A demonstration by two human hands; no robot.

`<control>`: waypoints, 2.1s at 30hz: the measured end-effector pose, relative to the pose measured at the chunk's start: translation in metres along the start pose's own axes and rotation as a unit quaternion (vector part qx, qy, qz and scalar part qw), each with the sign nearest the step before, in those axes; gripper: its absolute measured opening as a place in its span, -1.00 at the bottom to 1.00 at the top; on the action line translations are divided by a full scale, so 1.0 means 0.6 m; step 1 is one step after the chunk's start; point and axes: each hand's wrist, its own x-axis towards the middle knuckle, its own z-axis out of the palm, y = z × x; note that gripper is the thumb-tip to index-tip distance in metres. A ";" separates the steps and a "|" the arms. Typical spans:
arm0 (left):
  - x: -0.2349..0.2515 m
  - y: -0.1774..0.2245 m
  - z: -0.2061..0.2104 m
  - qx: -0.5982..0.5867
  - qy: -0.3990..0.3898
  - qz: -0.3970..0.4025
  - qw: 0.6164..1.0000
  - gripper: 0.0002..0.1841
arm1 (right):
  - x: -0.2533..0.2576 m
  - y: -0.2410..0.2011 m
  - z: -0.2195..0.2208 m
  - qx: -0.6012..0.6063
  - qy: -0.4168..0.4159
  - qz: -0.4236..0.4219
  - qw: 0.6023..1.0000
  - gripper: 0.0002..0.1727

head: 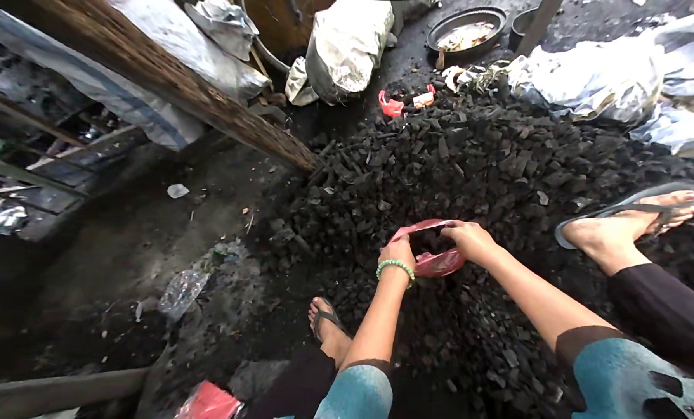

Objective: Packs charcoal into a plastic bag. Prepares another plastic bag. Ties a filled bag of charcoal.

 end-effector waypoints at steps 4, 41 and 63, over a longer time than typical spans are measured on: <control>-0.031 -0.007 0.014 0.166 0.129 0.083 0.974 -0.63 | 0.025 0.061 -0.002 0.178 -0.151 0.193 0.953 -0.58; -0.225 0.041 -0.117 -0.228 -0.142 0.190 0.944 -0.82 | -0.082 -0.179 -0.196 0.167 0.143 -0.124 0.968 -0.87; -0.264 -0.004 -0.019 0.055 0.001 0.199 0.978 -0.69 | -0.184 -0.128 -0.099 0.576 0.044 0.252 0.777 -0.77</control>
